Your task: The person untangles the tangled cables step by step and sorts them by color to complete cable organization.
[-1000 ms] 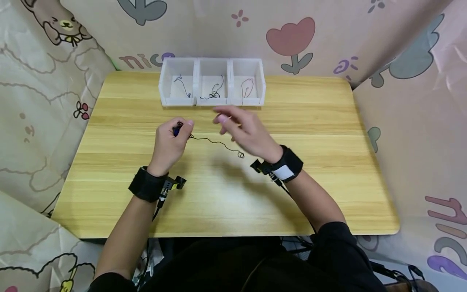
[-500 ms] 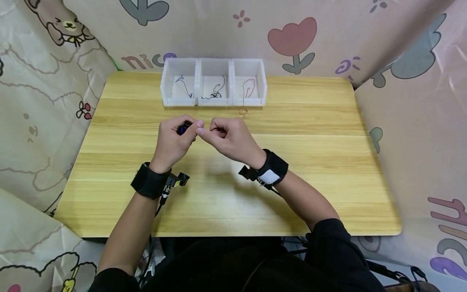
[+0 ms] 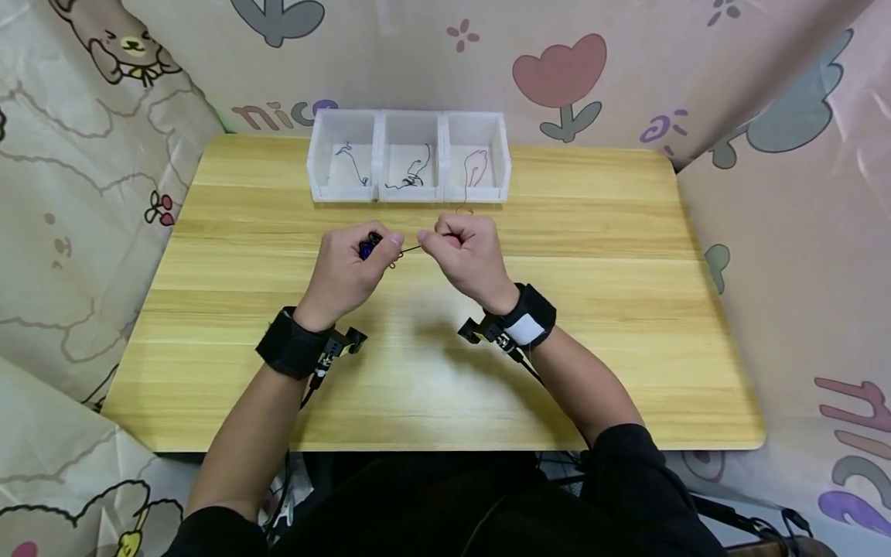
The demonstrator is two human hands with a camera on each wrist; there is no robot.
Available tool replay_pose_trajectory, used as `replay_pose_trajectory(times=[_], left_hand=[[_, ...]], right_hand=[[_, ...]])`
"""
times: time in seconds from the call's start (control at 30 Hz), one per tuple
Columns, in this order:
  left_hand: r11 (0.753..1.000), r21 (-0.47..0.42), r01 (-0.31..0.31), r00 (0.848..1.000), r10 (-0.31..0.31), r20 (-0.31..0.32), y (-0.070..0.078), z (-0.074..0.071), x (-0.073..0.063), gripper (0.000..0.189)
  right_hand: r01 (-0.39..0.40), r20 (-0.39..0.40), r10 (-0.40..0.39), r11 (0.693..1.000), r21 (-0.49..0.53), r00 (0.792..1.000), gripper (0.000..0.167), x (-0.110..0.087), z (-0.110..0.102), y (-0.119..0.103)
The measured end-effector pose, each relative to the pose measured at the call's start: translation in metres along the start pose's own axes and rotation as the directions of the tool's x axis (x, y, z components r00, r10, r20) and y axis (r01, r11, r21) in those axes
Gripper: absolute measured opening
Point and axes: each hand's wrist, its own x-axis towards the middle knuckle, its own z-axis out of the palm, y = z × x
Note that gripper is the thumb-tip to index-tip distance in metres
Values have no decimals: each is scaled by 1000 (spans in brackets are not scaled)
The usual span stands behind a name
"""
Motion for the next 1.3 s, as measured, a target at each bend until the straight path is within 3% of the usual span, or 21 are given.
replay_pose_trajectory(times=[0.13,0.27,0.37,0.47,0.53,0.6,0.73,0.83,1.0,1.13,1.3], left_hand=[[1000,6,-11,1000,11,-21,3,5,2,34],[998,65,-24,993,31,-116,5,14,5,36],[993,109,-40,981,60,-186,5,20,7,36],[989,137,-58,973,86,-213,6,24,10,36],[989,135,-57,972,86,-217,7,26,11,35],[992,117,-44,974,69,-218,7,26,11,34],[1000,9,12,983,-10,-186,6,22,8,27],[997,-58,51,982,-60,-177,5,19,4,21],[989,-134,62,981,-85,-172,1,17,3,19],[992,-100,78,983,-93,-156,1,19,4,25],[996,14,92,982,-88,-166,1,16,4,32]], right_hand=[[-6,-72,10,998,65,997,41,1,0,2],[-62,-113,76,990,126,991,36,3,6,2],[-156,-34,165,970,189,986,25,4,15,0],[-235,64,226,942,239,972,11,3,24,-2],[-246,84,233,941,232,969,18,4,26,-2],[-217,66,208,958,185,976,30,4,23,-1],[-167,62,163,983,79,985,42,4,14,7],[-219,125,211,974,54,969,48,0,11,13],[-302,256,278,951,60,926,50,-4,9,15],[-306,300,256,943,131,919,51,-4,5,11],[-264,308,203,949,172,930,50,-6,-1,7]])
